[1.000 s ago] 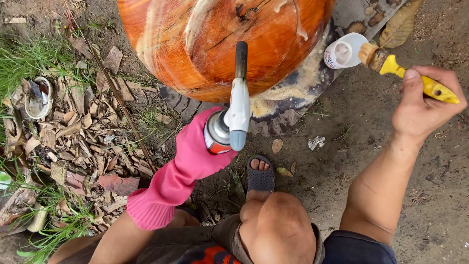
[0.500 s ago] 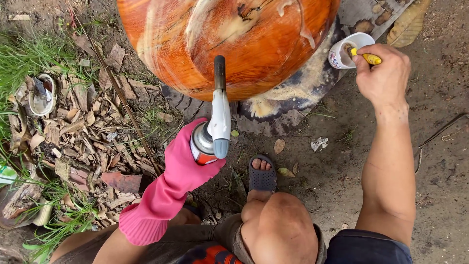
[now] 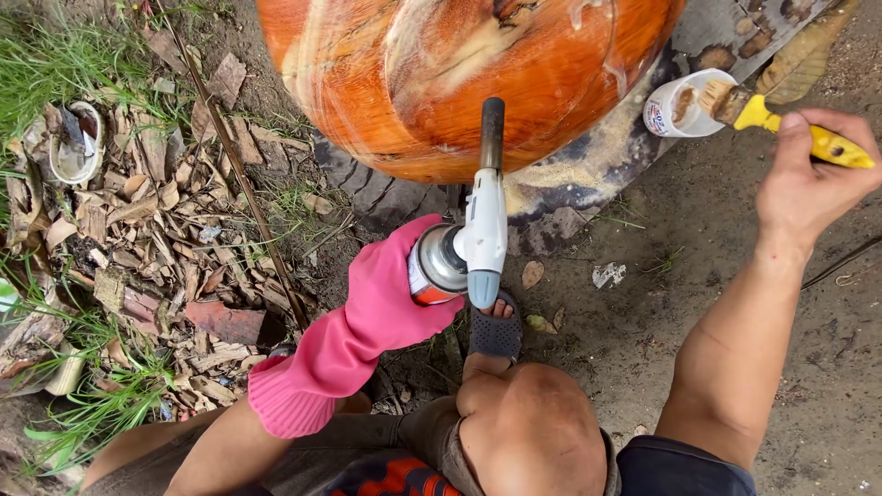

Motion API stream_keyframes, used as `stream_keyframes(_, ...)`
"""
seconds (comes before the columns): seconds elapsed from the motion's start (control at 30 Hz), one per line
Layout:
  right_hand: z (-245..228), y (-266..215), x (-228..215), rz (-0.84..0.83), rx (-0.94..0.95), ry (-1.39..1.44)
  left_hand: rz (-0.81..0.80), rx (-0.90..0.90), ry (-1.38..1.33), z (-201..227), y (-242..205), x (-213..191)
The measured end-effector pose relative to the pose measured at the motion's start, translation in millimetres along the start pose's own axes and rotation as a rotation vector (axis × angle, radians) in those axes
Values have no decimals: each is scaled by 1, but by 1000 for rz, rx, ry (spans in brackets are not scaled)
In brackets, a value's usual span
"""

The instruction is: The recorder uses a brush to apply a liquid finish to a large wooden bowl and briefly uses a butane torch.

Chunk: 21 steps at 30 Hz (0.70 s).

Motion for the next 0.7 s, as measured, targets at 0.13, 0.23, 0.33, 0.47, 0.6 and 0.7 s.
stream_keyframes(0.13, 47, -23, -27, 310, 232, 296, 24, 18, -127, -12, -11, -16)
stream_keyframes(0.23, 78, -44, -51, 398, 206, 382, 5, 27, -375, -40, -28, -37)
stream_keyframes(0.33, 64, -45, -51, 394, 167, 410, 27, 5, -685, -73, -46, -63)
stream_keyframes(0.47, -71, -29, 4, 253, 28, 418, 144, 100, -593, -76, -47, -129)
stream_keyframes(0.6, -206, -6, 82, -46, -416, 200, 55, -70, -703, -107, -68, -157)
stream_keyframes(0.7, -284, 8, 144, -68, -808, -221, 213, -133, -454, -125, -80, -176)
Point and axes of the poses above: each hand's wrist, its own y-axis towards the middle knuckle, its own x-axis out of the palm, z = x × y, the point moved 3 cm from there along y, towards the middle knuckle, and after that the axes turned 3 degrees about -z, right-handed, at the moved point
